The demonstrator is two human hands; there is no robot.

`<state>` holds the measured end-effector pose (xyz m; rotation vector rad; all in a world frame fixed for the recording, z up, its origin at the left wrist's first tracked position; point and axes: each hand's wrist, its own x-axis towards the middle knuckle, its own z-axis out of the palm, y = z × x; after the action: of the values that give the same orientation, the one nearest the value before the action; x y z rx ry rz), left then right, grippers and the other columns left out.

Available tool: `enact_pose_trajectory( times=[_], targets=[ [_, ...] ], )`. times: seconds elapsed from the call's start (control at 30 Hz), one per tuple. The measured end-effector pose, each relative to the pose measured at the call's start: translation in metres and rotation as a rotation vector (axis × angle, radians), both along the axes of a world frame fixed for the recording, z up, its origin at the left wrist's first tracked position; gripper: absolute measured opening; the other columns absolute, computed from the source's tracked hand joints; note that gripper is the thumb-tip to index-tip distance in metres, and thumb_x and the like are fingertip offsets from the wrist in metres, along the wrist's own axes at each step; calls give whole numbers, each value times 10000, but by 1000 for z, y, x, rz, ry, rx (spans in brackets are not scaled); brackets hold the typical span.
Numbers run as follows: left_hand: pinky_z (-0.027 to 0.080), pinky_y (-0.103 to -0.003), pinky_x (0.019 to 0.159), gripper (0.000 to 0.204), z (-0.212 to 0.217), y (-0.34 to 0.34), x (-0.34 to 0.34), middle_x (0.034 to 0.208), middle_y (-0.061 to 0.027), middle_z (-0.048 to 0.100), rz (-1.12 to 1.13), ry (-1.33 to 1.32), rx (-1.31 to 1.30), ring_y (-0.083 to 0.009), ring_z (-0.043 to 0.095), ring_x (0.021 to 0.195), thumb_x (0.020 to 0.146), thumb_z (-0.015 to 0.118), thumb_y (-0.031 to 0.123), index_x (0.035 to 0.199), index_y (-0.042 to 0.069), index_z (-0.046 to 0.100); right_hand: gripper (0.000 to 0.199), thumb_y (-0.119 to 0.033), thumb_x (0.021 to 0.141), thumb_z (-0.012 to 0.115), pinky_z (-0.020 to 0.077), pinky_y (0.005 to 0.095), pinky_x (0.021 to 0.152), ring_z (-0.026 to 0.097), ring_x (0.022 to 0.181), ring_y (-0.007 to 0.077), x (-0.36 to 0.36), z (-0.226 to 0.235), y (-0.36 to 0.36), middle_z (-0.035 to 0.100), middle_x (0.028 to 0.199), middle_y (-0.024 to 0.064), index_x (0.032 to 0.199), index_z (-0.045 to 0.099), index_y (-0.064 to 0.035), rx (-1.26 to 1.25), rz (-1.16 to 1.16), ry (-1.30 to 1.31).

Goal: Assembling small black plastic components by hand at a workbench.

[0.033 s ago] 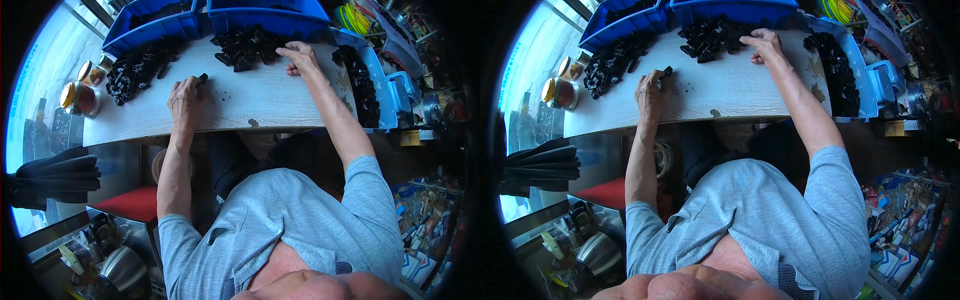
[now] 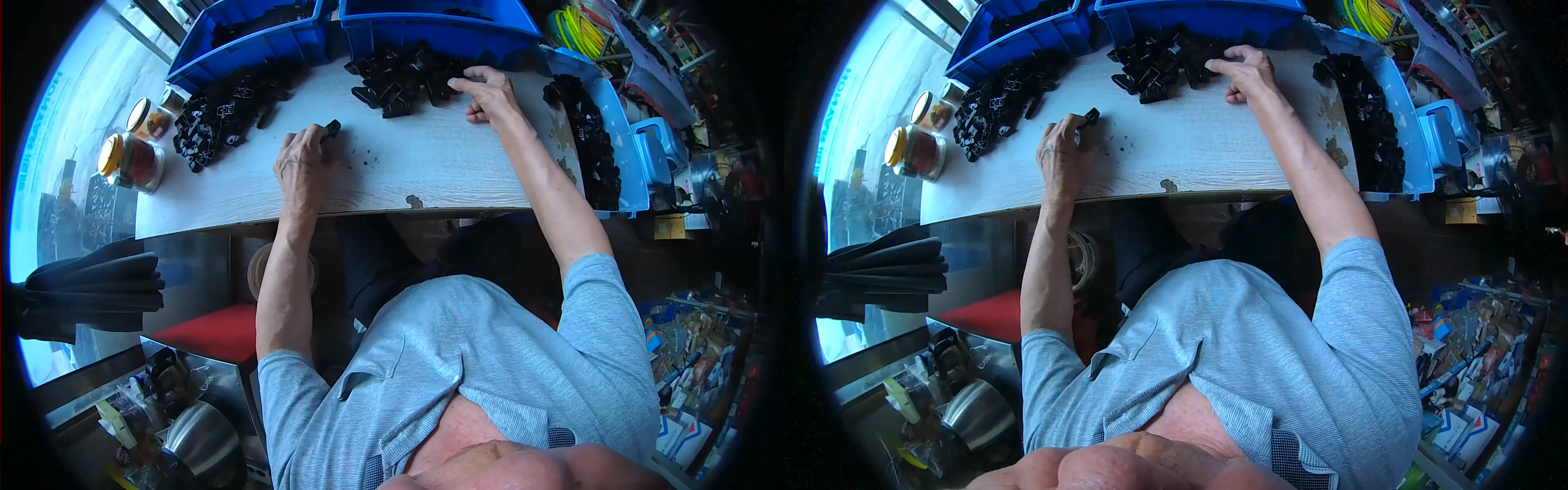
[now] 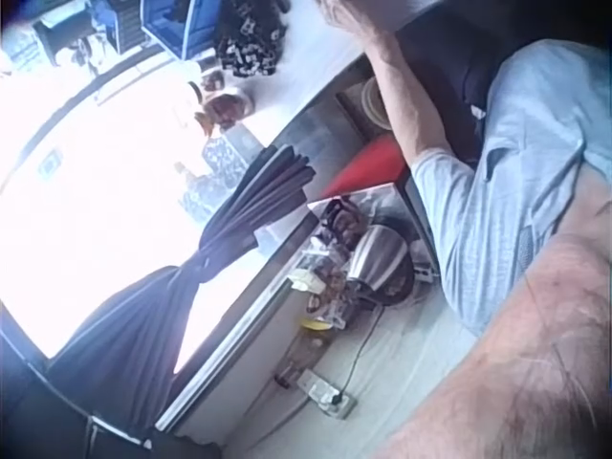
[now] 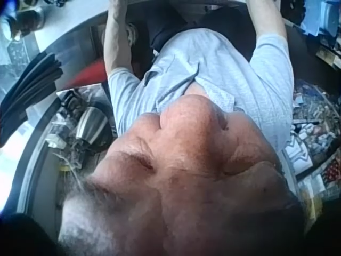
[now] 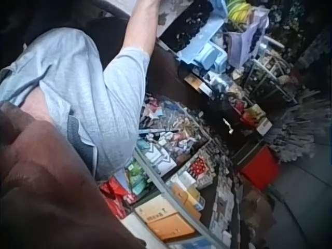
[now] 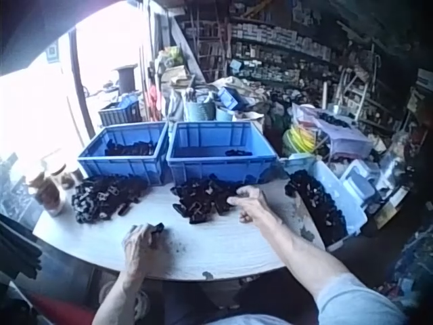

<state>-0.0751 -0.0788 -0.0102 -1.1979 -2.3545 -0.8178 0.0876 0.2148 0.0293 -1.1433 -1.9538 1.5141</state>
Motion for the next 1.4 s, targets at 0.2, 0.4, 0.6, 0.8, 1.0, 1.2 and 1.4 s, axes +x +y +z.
enact_pose_trajectory(
  times=[0.2,0.4,0.6,0.8,1.0,1.2,1.4],
  targets=[
    [521,-402,787,109,0,2,0,884,-67,717,-27,-12,-9,-275,657,846,860,717,101,965,101,687,591,-299,798,855,495,266,393,561,459,116,-23,-8,3,609,683,66,1285,629,-52,106,31,-57],
    [529,-394,818,209,2,0,1,963,-73,737,-29,-29,6,-277,667,885,877,710,98,1084,112,694,493,-345,826,842,491,263,393,554,453,112,-24,-9,2,618,707,59,1182,664,-53,128,31,-91],
    [535,-398,849,272,0,-1,-1,1017,-83,743,-35,-35,-20,-282,674,915,884,706,103,1155,117,693,516,-427,851,811,507,269,406,551,443,110,-18,-9,1,565,602,25,1133,660,-22,81,16,-51],
    [540,-386,830,243,-1,-1,-3,1003,-76,745,-54,-41,29,-272,670,894,879,709,102,1122,109,705,511,-450,853,796,550,292,440,584,452,120,8,2,2,528,552,8,1108,653,-31,-53,38,-47],
    [538,-375,821,214,-2,0,-2,977,-65,746,-44,-28,38,-273,664,867,872,710,95,1086,109,709,479,-419,842,802,564,317,444,596,451,131,50,11,-5,516,526,-1,1085,649,-35,-210,119,-94],
    [534,-381,831,213,-3,-3,-1,976,-66,746,-69,-9,40,-280,671,883,867,716,102,1079,112,711,424,-416,881,773,575,344,438,619,468,156,54,18,-14,504,510,13,996,641,-30,-265,192,-210],
    [538,-377,811,218,-5,-4,-2,959,-66,744,-80,-5,77,-278,677,864,854,728,93,1071,114,711,455,-440,883,772,561,312,429,611,470,147,51,16,-20,522,565,22,1068,640,-46,-216,146,-290]
  ],
)
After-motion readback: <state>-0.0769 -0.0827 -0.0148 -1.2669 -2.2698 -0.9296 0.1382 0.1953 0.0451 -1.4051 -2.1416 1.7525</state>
